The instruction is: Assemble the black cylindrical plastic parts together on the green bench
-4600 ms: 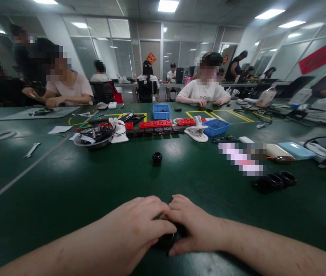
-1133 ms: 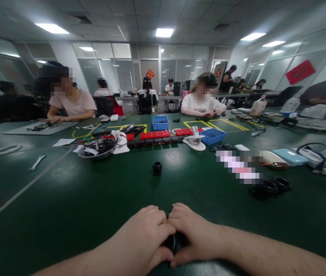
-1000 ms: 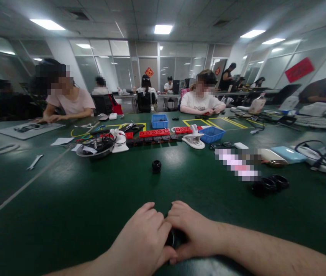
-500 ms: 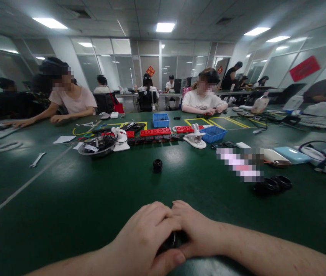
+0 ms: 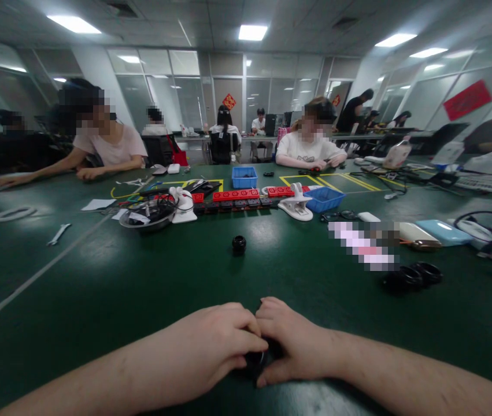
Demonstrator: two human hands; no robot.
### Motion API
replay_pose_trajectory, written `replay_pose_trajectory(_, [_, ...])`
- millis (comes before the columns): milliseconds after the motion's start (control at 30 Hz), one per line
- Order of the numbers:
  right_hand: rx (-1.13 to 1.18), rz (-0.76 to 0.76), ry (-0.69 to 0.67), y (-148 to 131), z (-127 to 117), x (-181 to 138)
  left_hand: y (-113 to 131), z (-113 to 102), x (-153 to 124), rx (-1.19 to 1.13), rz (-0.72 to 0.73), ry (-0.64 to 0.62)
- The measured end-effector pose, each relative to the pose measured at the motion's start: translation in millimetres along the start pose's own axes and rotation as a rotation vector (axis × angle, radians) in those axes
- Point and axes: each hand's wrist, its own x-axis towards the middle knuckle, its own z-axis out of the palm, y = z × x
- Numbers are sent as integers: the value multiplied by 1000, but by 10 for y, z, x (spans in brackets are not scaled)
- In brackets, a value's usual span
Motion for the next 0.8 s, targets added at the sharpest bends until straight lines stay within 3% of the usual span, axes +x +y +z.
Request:
replay_pose_trajectory(200, [1,2,-10,-12,-16,-3,57,-44,18,27,-82,-32])
replay_pose_trajectory(367, [11,8,9,-3,-5,0,134,90,89,212,-253,-53])
replay_pose_trajectory(567, [-27,-6,31,-2,14,8,180,333,96,418,-312,56])
replay_pose_trajectory(800, [-61,-15,26,-10,0,1,189,331,94,387,-381,121])
